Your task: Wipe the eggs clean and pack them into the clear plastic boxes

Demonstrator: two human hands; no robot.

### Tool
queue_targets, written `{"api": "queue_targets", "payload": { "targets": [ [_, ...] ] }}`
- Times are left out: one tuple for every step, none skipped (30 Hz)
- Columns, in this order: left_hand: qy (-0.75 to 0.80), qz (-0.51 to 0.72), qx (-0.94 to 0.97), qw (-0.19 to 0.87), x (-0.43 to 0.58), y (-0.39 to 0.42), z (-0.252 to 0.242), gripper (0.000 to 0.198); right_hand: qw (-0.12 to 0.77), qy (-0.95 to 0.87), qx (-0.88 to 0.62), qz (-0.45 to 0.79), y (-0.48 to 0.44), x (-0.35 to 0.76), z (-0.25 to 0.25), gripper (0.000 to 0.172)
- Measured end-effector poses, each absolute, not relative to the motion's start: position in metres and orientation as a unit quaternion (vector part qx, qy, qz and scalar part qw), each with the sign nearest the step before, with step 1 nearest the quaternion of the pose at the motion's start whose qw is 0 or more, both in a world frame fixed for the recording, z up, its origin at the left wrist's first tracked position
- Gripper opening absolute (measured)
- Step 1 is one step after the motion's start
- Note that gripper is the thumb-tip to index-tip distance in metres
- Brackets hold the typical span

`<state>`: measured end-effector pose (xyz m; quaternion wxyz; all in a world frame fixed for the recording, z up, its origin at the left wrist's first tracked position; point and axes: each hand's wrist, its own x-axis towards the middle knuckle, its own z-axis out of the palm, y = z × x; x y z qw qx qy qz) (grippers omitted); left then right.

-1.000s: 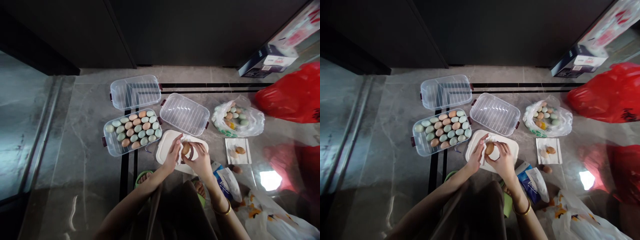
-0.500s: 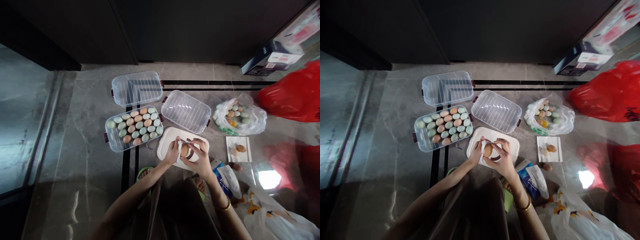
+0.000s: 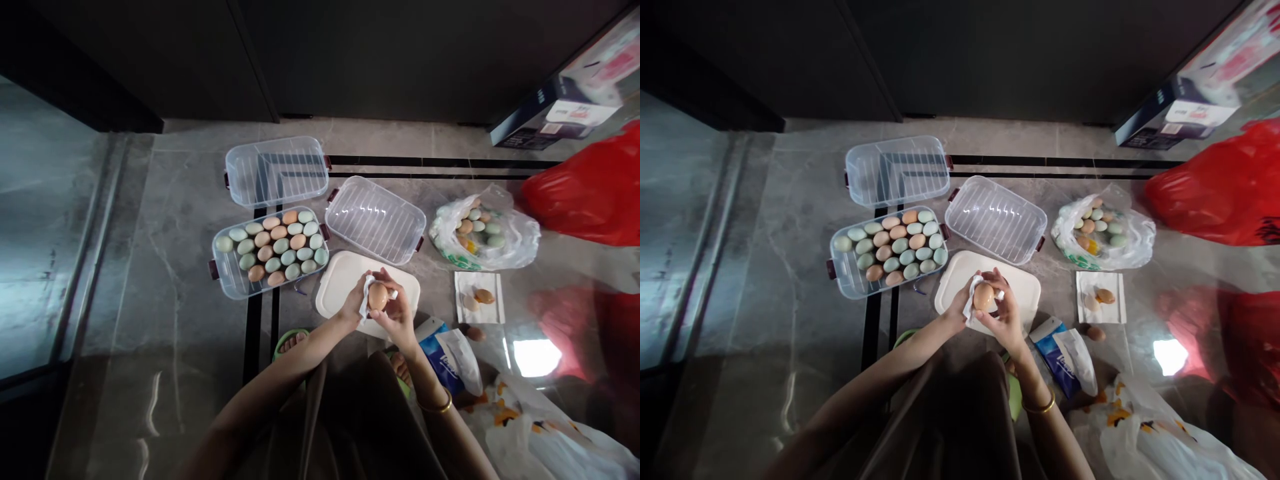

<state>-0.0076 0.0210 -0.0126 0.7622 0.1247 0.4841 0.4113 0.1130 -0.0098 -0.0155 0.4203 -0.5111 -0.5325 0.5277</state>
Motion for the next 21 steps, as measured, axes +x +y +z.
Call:
{"api": "queue_targets", "payload": {
  "targets": [
    [0.487,0.420,0.158,0.749,-0.009,0.020,-0.011,0.045,0.430,-0.507,-0.516,0.540,-0.011,0.111,-0.017,0.054],
    [0.498,0.436,0.198,0.723,-0.011,0.020,-0.009,0.041,0.438,-0.486,-0.521,0.548,-0.012,0.109,-0.017,0.053],
    [0.513,0.458,0.239,0.686,-0.015,0.020,-0.006,0.038,0.444,-0.468,-0.528,0.553,-0.012,0.109,-0.018,0.051],
    [0.531,0.479,0.276,0.642,-0.019,0.020,-0.003,0.036,0.447,-0.452,-0.536,0.555,-0.012,0.108,-0.017,0.049],
    [0.546,0.494,0.320,0.596,-0.024,0.020,0.001,0.036,0.447,-0.440,-0.544,0.558,-0.011,0.109,-0.017,0.049],
    [0.553,0.499,0.367,0.557,-0.028,0.021,0.005,0.034,0.446,-0.430,-0.553,0.558,-0.009,0.110,-0.016,0.049],
    [0.551,0.491,0.409,0.537,-0.032,0.022,0.010,0.034,0.444,-0.424,-0.563,0.553,-0.007,0.111,-0.016,0.051],
    [0.542,0.470,0.443,0.538,-0.035,0.023,0.015,0.033,0.444,-0.424,-0.573,0.543,-0.005,0.113,-0.015,0.052],
    [0.530,0.444,0.472,0.547,-0.038,0.024,0.020,0.032,0.443,-0.431,-0.583,0.528,-0.003,0.115,-0.015,0.053],
    [0.521,0.417,0.497,0.555,-0.038,0.025,0.024,0.030,0.444,-0.444,-0.590,0.507,-0.001,0.116,-0.015,0.054],
    [0.518,0.396,0.515,0.557,-0.038,0.026,0.027,0.030,0.446,-0.460,-0.596,0.485,0.000,0.118,-0.015,0.055],
    [0.521,0.382,0.527,0.552,-0.037,0.026,0.029,0.032,0.448,-0.476,-0.600,0.462,0.001,0.119,-0.015,0.056],
    [0.527,0.374,0.531,0.547,-0.035,0.027,0.029,0.035,0.453,-0.488,-0.603,0.441,0.001,0.119,-0.015,0.059],
    [0.531,0.369,0.529,0.549,-0.034,0.027,0.028,0.036,0.458,-0.494,-0.604,0.426,0.001,0.120,-0.015,0.062],
    [0.533,0.366,0.519,0.559,-0.033,0.027,0.027,0.035,0.463,-0.495,-0.603,0.420,0.000,0.119,-0.014,0.065],
    [0.533,0.363,0.502,0.576,-0.032,0.028,0.025,0.034,0.466,-0.494,-0.597,0.427,0.000,0.119,-0.013,0.068],
    [0.532,0.361,0.481,0.596,-0.032,0.028,0.023,0.032,0.465,-0.491,-0.582,0.451,-0.001,0.118,-0.011,0.070],
    [0.530,0.360,0.461,0.613,-0.032,0.028,0.022,0.030,0.464,-0.484,-0.562,0.484,-0.001,0.118,-0.010,0.072],
    [0.531,0.362,0.444,0.624,-0.033,0.028,0.021,0.030,0.464,-0.471,-0.540,0.521,-0.001,0.118,-0.009,0.069],
    [0.535,0.363,0.435,0.627,-0.034,0.027,0.021,0.030,0.467,-0.448,-0.522,0.556,0.000,0.118,-0.008,0.062],
    [0.539,0.363,0.434,0.624,-0.035,0.027,0.021,0.031,0.474,-0.416,-0.512,0.583,0.001,0.119,-0.009,0.053]
  ]
}}
